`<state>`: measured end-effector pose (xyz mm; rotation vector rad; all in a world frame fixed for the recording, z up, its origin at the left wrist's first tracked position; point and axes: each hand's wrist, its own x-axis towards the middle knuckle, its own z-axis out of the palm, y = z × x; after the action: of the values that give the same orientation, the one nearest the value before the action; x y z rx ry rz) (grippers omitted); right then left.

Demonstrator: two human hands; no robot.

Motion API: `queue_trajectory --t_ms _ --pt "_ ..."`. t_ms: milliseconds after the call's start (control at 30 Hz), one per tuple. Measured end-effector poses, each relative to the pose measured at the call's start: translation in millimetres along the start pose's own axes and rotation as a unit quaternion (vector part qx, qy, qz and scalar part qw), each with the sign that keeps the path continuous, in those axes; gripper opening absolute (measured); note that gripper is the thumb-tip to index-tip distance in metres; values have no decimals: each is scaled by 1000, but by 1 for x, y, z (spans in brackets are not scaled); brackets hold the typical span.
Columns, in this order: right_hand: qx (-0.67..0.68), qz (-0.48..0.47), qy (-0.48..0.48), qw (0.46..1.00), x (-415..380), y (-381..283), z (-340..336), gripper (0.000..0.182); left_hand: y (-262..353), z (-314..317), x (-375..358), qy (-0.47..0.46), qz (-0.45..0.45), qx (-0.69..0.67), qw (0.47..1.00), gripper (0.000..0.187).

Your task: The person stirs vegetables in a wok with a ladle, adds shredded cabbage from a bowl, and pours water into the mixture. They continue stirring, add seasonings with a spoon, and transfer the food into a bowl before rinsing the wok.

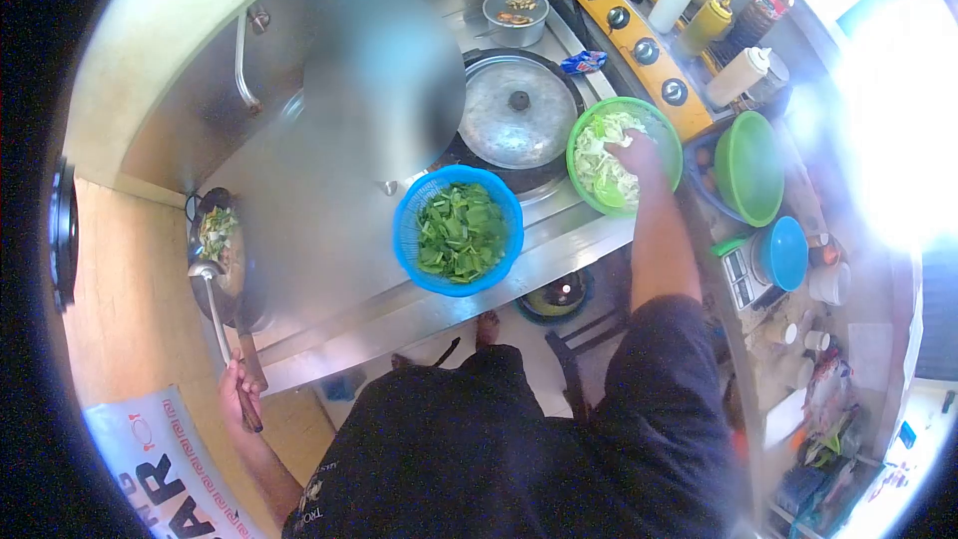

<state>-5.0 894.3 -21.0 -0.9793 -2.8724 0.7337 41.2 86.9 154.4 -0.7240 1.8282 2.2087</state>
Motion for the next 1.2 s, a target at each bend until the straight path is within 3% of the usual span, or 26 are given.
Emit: queue_trajectory --t_ms 167,267,333,533,567,600,667,700,767,800,833,867,900,933,1033,1100,1133,1167,1200 --pt "-41 -14 61 997 1 11 -28 58 -1 -8 2 9 14 0 1000 34" --pt "-1 -9 77 997 -7 6 -51 53 2 1 -1 34 19 11 999 36" --pt "54 37 74 995 -23 -18 -79 51 1 -6 8 20 14 13 1000 37" --pt "98 39 137 985 -51 -39 -120 51 6 -8 14 -11 12 9 1000 40" --pt "138 -7 166 976 -14 15 -101 44 7 -10 15 -9 14 15 1000 41" --pt "136 -11 168 976 -29 -8 -113 44 7 -17 19 -9 15 10 1000 41" --pt "309 24 142 940 -62 -54 -140 37 4 -39 30 -58 29 8 998 43" --pt "290 32 182 939 -61 -61 -143 30 5 -43 32 -54 31 0 998 43" --pt "306 55 149 939 -78 -86 -159 25 15 -57 36 -54 10 45 997 40" --pt "318 70 217 920 -103 -121 -161 24 29 -35 18 24 -1 69 997 36" --pt "391 -76 121 909 -86 -100 -160 33 40 -23 8 103 -10 74 992 34" --pt "447 -76 43 890 -107 -144 -171 29 44 -34 7 88 -2 74 993 34" --pt "527 -138 -19 839 -56 -103 -157 29 44 -56 18 70 8 77 995 34" --pt "484 -147 -35 862 -80 -148 -159 30 37 -88 38 -45 16 19 999 34" --pt "531 -125 -111 831 -155 -307 -128 33 50 -132 49 -34 59 -12 998 36" --pt "524 -114 -113 836 -187 -382 -98 33 80 -139 31 -30 44 69 996 38" --pt "512 -163 -145 831 -185 -408 -72 38 84 -152 35 -27 39 64 997 38" --pt "537 -168 -150 813 -202 -452 -39 37 88 -166 40 -67 30 15 997 39" --pt "545 -102 -158 817 -188 -475 -2 36 93 -179 47 -108 25 -32 993 40"
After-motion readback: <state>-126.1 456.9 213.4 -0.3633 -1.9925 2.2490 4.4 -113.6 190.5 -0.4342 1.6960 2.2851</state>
